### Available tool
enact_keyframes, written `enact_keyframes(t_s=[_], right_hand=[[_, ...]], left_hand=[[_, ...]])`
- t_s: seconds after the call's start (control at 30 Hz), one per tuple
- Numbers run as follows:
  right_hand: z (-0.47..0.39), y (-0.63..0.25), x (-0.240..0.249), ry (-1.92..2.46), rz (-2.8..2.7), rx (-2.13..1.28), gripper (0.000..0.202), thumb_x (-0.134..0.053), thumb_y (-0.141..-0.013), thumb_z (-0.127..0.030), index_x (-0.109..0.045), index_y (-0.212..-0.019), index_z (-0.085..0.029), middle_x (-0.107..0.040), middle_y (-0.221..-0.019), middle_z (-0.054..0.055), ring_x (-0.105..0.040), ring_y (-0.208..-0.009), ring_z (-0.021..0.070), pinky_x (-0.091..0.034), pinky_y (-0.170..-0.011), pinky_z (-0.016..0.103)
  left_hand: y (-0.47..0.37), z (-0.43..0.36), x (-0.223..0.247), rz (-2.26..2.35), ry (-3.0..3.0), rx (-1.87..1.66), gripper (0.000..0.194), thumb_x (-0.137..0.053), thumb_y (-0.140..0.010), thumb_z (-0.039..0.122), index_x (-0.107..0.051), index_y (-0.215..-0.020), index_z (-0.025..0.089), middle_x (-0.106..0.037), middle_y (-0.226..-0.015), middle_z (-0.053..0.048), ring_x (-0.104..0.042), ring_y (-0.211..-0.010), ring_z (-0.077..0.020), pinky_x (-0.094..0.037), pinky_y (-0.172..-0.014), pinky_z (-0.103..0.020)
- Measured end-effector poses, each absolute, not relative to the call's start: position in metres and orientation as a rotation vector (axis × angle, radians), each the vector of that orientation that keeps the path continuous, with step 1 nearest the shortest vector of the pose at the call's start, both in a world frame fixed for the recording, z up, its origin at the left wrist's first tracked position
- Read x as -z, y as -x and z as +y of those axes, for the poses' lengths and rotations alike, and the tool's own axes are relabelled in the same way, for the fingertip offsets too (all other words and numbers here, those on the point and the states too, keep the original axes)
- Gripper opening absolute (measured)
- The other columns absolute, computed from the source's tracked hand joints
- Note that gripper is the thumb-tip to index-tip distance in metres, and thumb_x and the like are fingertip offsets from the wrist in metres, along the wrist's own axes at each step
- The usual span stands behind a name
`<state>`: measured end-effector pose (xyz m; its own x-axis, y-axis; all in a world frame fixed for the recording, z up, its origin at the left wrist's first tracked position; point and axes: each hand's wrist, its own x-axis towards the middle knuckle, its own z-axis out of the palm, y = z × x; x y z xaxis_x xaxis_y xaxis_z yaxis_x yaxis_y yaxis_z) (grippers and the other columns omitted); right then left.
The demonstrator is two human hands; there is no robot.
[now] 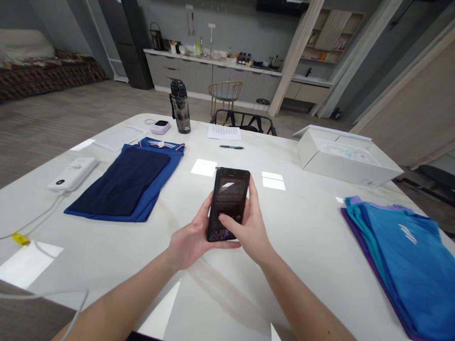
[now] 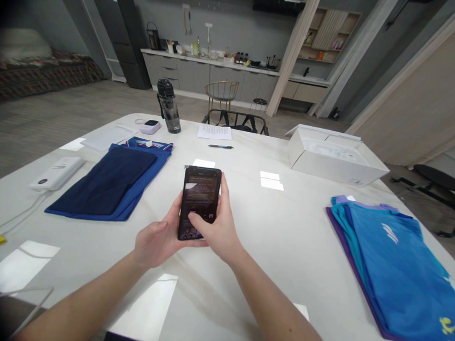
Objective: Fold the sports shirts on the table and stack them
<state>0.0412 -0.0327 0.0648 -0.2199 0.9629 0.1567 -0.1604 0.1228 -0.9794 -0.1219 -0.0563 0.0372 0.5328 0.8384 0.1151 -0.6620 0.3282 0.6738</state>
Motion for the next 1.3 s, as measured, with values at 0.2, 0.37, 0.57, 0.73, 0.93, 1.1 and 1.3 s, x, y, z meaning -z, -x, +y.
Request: enact_keyframes(t_s=[0.2, 0.37, 0.57, 0.73, 0.93, 1.1, 1.3], right_hand=[[-0.0321, -0.0394, -0.0616, 0.902, -1.329, -1.315, 0.11, -0.078, -0.083, -0.037, -0.001, -0.163, -0.034, -0.061, -0.13, 0.009, -0.064, -0.116, 0.027, -0.053, -0.104, 0.05], [-0.0325, -0.0402, -0.062, 0.903, -1.323, -1.316, 0.11, -0.078, -0.083, -0.037, -0.002, -0.162, -0.034, -0.06, -0.133, 0.01, -0.063, -0.118, 0.0274, -0.053, -0.103, 0.049], [-0.0332, -0.0418, -0.0663, 0.871, -1.339, -1.342, 0.112, -0.079, -0.082, -0.035, -0.001, -0.163, -0.033, -0.063, -0.127, 0.009, -0.065, -0.113, 0.0271, -0.053, -0.102, 0.05], [-0.0326, -0.0414, -0.0655, 0.872, -1.347, -1.334, 0.111, -0.078, -0.082, -0.035, -0.001, -0.162, -0.034, -0.064, -0.122, 0.008, -0.066, -0.108, 0.0266, -0.055, -0.098, 0.049], [-0.0329, -0.0425, -0.0633, 0.885, -1.348, -1.334, 0.11, -0.077, -0.083, -0.033, 0.0, -0.163, -0.035, -0.063, -0.122, 0.007, -0.066, -0.109, 0.0262, -0.054, -0.099, 0.049], [-0.033, -0.0419, -0.0636, 0.869, -1.336, -1.34, 0.111, -0.077, -0.083, -0.032, 0.0, -0.163, -0.034, -0.063, -0.124, 0.008, -0.065, -0.111, 0.0264, -0.053, -0.101, 0.049], [-0.0328, -0.0421, -0.0649, 0.855, -1.335, -1.355, 0.108, -0.074, -0.084, -0.031, 0.001, -0.162, -0.034, -0.064, -0.124, 0.007, -0.065, -0.111, 0.0261, -0.053, -0.1, 0.049]], left_hand=[[0.1208, -0.0566, -0.0374, 0.277, -0.748, -0.993, 0.083, -0.054, -0.089, 0.042, -0.012, -0.16, 0.043, -0.029, -0.165, -0.005, -0.03, -0.149, -0.042, -0.032, -0.109, -0.073], [0.1215, -0.0565, -0.0366, 0.277, -0.757, -0.988, 0.083, -0.054, -0.089, 0.042, -0.012, -0.16, 0.044, -0.03, -0.165, -0.005, -0.029, -0.149, -0.0415, -0.033, -0.11, -0.072], [0.1218, -0.0564, -0.0374, 0.277, -0.747, -0.997, 0.083, -0.055, -0.088, 0.044, -0.013, -0.16, 0.043, -0.031, -0.164, -0.006, -0.033, -0.147, -0.0419, -0.034, -0.108, -0.073], [0.1219, -0.056, -0.0376, 0.276, -0.75, -0.992, 0.083, -0.055, -0.089, 0.043, -0.013, -0.16, 0.043, -0.029, -0.165, -0.006, -0.033, -0.147, -0.0419, -0.034, -0.108, -0.072], [0.1223, -0.0557, -0.0369, 0.285, -0.749, -0.988, 0.085, -0.055, -0.088, 0.046, -0.011, -0.16, 0.044, -0.033, -0.164, -0.007, -0.036, -0.145, -0.0423, -0.033, -0.108, -0.073], [0.1221, -0.0563, -0.0365, 0.278, -0.737, -0.996, 0.083, -0.055, -0.089, 0.044, -0.012, -0.16, 0.043, -0.033, -0.163, -0.007, -0.036, -0.145, -0.0421, -0.034, -0.108, -0.073], [0.1221, -0.0559, -0.0366, 0.278, -0.733, -0.994, 0.084, -0.053, -0.089, 0.046, -0.01, -0.161, 0.042, -0.033, -0.163, -0.008, -0.038, -0.144, -0.0435, -0.032, -0.107, -0.074]])
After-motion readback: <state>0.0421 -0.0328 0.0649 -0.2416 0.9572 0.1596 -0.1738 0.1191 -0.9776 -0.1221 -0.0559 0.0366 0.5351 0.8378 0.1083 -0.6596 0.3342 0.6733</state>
